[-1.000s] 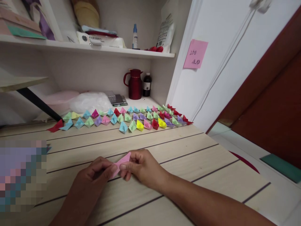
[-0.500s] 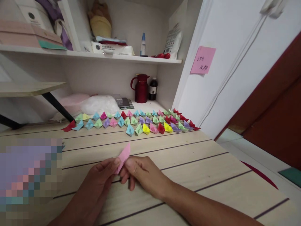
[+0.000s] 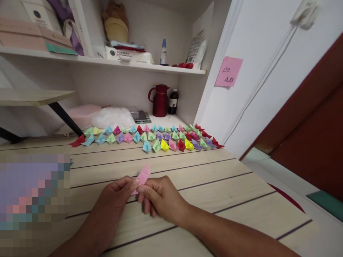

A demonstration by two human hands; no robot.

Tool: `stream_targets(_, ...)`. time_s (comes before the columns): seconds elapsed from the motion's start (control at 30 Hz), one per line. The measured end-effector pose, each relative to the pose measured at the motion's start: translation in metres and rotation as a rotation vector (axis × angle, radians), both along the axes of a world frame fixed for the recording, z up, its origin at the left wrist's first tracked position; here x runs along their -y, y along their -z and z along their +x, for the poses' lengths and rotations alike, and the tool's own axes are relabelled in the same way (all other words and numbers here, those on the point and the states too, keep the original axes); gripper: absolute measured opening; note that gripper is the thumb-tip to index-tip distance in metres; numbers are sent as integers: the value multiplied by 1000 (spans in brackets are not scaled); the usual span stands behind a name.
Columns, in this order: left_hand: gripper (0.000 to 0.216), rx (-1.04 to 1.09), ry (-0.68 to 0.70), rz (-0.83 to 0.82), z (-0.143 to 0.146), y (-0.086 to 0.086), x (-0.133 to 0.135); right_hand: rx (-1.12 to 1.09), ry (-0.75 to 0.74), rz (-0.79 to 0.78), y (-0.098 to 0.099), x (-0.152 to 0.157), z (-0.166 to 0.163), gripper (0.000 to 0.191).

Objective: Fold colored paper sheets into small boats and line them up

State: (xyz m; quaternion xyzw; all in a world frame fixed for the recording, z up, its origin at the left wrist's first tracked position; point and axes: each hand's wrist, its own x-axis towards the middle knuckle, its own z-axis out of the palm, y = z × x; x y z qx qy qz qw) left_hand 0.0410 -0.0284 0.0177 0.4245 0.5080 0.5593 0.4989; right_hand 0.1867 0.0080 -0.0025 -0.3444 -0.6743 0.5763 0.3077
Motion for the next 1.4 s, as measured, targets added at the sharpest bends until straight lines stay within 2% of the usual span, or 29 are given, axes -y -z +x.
stream_targets(0.27,34,-26,59,23,-2,1,-1,-79,8,-55,1,-6,1,43)
stream_targets(0.4,34,-129,99,27,-9,4,-2,-37,-90,-63,0,-6,7,45)
stream_targets(0.5,27,-294,40,67,-18,7,-7,-2,-144,2,-6,-5,10,38)
stream_targets(0.57,23,-453,-34,119,-23,9,-11,25,-79,74,-12,-7,13,25)
stream_targets(0.6,21,-534,-47,138,-25,11,-13,46,-24,122,-14,-8,14,29)
stream_targets(0.67,16,-696,-8,162,-26,15,-17,105,78,227,-16,-13,18,52)
stream_targets(0.7,13,-775,36,176,-26,16,-18,144,106,273,-16,-15,20,55)
stream_targets(0.83,24,-979,163,226,-22,21,-20,261,107,358,-10,-21,25,43)
stream_targets(1.03,36,-919,120,167,-21,26,-17,348,50,512,-11,-20,26,36)
stream_targets(1.17,31,-893,91,218,-21,26,-14,354,46,551,-13,-23,27,33)
stream_targets(1.4,17,-989,205,247,-22,21,-16,347,136,542,-7,-28,32,28)
